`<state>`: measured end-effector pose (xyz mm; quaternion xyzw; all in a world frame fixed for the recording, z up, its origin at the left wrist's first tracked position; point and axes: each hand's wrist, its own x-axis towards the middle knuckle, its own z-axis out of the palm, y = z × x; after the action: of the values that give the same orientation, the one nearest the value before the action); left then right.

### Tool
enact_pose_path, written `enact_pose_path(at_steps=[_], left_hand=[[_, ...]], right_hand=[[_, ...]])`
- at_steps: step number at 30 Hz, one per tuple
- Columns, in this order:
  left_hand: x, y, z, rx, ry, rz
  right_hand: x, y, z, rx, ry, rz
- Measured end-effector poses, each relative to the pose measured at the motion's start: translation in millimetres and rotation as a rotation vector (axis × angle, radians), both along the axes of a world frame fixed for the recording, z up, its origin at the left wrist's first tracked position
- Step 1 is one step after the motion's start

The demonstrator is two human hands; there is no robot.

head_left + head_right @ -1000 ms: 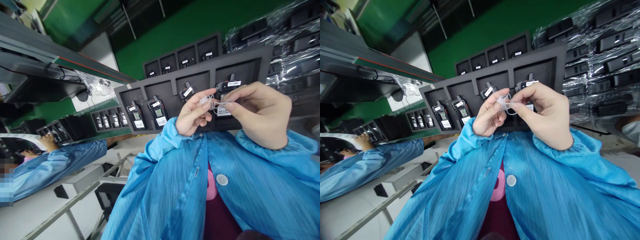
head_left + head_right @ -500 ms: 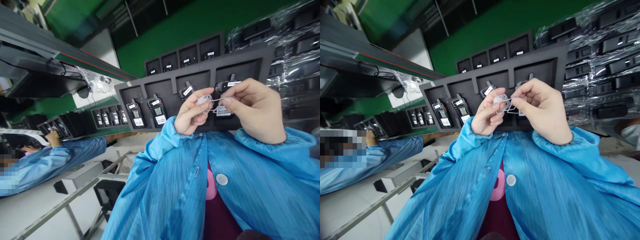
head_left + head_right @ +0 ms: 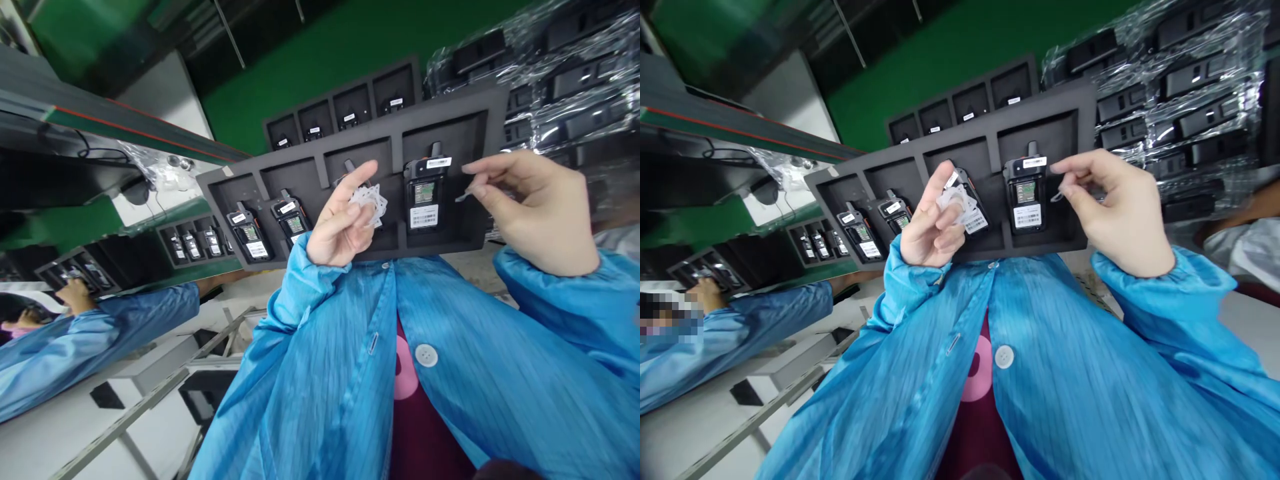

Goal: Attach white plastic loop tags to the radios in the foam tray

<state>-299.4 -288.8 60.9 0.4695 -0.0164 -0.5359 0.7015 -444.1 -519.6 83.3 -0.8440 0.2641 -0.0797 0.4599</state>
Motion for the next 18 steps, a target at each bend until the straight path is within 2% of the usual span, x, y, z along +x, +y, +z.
enact_pose_path(at_steps=[2, 4, 9, 11, 18], left_hand=[[-1, -1, -4.9, 0.043, -0.067, -0.057], [-2, -3, -8.4, 0.074, -0.104, -0.092], [-5, -4, -9.3, 0.086, -0.11, -0.116], [-6, -2, -8.8, 0.085, -0.114, -0.133], [-5, 1, -18.6, 0.156, -0.31, -0.112]], right_hand=[[-1, 2, -2.9, -0.143, -0.049, 0.006], [0, 6, -4.8, -0.21, -0.084, 0.017], [2, 14, -8.6, -0.1, -0.076, 0.032], [2, 13, -10.6, -0.12, -0.07, 0.028], [-5, 1, -17.6, -0.405, -0.003, 0.124]])
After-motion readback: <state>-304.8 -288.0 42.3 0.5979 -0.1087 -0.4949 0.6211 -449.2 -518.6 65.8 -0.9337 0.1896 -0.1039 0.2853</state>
